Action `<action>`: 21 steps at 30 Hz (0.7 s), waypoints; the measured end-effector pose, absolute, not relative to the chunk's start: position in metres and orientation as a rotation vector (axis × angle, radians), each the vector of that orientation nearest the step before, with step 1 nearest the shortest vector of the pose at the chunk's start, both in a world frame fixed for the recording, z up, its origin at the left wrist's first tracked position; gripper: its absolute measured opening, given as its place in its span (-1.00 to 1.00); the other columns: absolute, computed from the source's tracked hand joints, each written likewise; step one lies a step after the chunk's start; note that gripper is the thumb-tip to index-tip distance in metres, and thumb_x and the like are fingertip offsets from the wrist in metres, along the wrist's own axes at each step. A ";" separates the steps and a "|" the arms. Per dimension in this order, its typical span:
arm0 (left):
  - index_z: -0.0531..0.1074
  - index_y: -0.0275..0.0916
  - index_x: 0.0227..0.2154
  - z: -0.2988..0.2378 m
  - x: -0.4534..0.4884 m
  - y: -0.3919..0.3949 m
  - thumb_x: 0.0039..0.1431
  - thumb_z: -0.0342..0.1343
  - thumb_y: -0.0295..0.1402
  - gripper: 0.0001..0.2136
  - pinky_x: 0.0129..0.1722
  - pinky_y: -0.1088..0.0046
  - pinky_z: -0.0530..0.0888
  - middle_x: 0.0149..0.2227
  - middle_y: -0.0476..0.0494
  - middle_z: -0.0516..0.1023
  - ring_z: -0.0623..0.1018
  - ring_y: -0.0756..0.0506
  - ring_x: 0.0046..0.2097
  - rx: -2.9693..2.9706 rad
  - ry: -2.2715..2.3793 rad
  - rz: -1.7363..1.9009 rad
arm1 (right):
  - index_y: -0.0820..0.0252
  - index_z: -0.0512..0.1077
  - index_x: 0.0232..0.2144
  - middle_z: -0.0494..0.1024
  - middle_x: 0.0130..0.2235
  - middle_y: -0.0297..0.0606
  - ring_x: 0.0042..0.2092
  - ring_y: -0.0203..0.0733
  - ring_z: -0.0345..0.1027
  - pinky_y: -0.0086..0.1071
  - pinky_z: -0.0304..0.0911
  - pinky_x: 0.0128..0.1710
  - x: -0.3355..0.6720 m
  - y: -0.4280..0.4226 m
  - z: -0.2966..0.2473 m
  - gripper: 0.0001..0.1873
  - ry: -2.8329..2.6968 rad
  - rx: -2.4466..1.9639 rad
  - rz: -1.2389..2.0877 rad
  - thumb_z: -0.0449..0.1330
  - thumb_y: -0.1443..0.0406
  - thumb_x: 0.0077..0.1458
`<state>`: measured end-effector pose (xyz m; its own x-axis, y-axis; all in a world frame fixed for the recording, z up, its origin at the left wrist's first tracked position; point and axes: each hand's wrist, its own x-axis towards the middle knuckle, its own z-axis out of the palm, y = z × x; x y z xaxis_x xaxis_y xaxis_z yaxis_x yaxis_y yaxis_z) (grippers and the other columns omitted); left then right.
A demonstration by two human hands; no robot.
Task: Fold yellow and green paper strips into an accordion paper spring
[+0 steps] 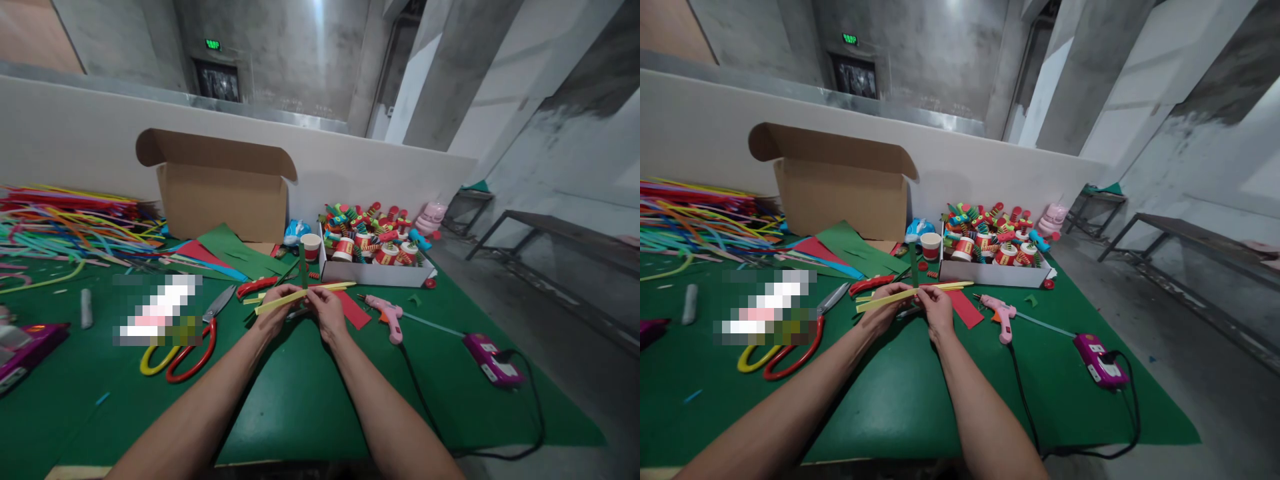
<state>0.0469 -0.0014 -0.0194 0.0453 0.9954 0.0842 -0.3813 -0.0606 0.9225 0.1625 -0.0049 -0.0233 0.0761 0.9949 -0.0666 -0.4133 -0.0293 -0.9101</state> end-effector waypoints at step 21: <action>0.47 -0.30 -0.56 -0.019 0.045 0.004 -0.26 0.30 -0.24 -0.76 -0.41 0.50 0.36 -0.53 -0.07 0.50 0.44 0.01 -0.47 1.044 0.937 1.295 | 0.21 0.40 -0.49 0.48 -0.52 -0.37 -0.45 -0.31 0.36 -0.40 0.29 -0.33 0.159 -0.007 -0.021 -0.70 -0.866 -1.015 1.256 0.35 0.19 -0.31</action>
<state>0.0450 0.0042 -0.0192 0.0663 0.9973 0.0318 -0.2825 -0.0118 0.9592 0.1590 -0.0074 -0.0211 0.1276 0.9916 -0.0209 -0.3325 0.0229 -0.9428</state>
